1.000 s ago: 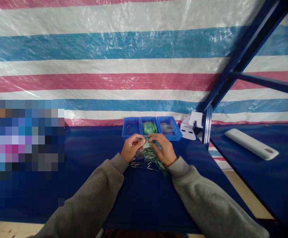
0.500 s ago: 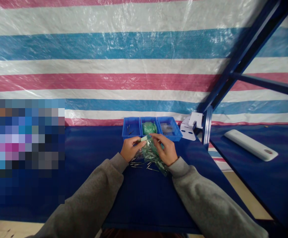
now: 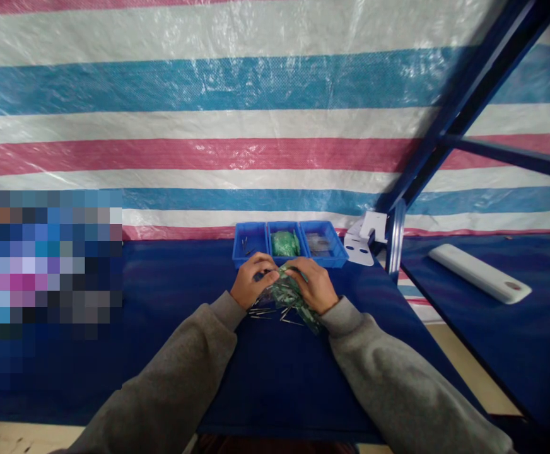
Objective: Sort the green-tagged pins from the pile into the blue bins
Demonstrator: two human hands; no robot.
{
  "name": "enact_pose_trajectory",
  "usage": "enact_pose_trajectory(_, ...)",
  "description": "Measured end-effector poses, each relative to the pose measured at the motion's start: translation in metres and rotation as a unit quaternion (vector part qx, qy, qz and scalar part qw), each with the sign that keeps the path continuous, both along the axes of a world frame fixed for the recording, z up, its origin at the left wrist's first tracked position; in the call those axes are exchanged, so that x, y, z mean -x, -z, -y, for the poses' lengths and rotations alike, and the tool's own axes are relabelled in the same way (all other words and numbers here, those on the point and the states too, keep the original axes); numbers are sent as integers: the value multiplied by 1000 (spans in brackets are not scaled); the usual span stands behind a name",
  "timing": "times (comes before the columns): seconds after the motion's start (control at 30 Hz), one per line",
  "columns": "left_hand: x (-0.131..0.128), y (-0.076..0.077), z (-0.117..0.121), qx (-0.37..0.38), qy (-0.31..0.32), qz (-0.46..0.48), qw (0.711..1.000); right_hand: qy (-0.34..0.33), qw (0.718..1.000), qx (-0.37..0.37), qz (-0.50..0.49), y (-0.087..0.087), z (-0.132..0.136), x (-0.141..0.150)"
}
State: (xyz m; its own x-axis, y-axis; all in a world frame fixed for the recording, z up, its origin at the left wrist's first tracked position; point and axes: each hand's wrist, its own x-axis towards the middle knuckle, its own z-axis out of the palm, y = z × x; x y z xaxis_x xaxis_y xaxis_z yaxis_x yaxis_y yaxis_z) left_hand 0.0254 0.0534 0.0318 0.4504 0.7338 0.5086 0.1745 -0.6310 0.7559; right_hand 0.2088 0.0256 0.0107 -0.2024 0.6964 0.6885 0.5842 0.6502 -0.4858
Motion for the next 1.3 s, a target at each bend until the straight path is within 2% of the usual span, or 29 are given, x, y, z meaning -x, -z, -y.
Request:
enact_pose_trajectory(0.13,0,-1,3,29,-18,-50,998,13,999,26,-42,-2,2,1)
enact_pose_trajectory(0.23,-1,4,4,106,-14,17,994,25,993,80,-80,-4,3,2)
enact_pose_trajectory(0.33,-4,9,3,184,-8,105,977,12,989,117,-94,-3,2,3)
enact_pose_trajectory(0.47,-4,15,0,198,-5,122,973,8,981,135,-141,-3,1,4)
enact_pose_trajectory(0.6,-2,14,1,129,-8,63,990,-10,962,155,-224,-6,2,5)
enact_pose_trajectory(0.7,1,8,2,26,2,4,1000,-31,941,184,-281,-9,2,4)
enact_pose_trajectory(0.83,1,3,0,-122,-37,-28,991,-53,916,226,-328,-6,1,4)
enact_pose_trajectory(0.93,0,4,0,-149,-51,-27,987,-50,916,231,-324,-3,0,5)
enact_pose_trajectory(1.03,1,4,1,-112,-72,-31,991,-45,939,200,-277,-5,1,3)
enact_pose_trajectory(1.17,3,1,2,26,-100,-3,995,-35,984,89,-149,-13,6,-1)
enact_pose_trajectory(1.3,1,1,3,121,-77,54,988,-40,998,17,-45,-13,8,1)
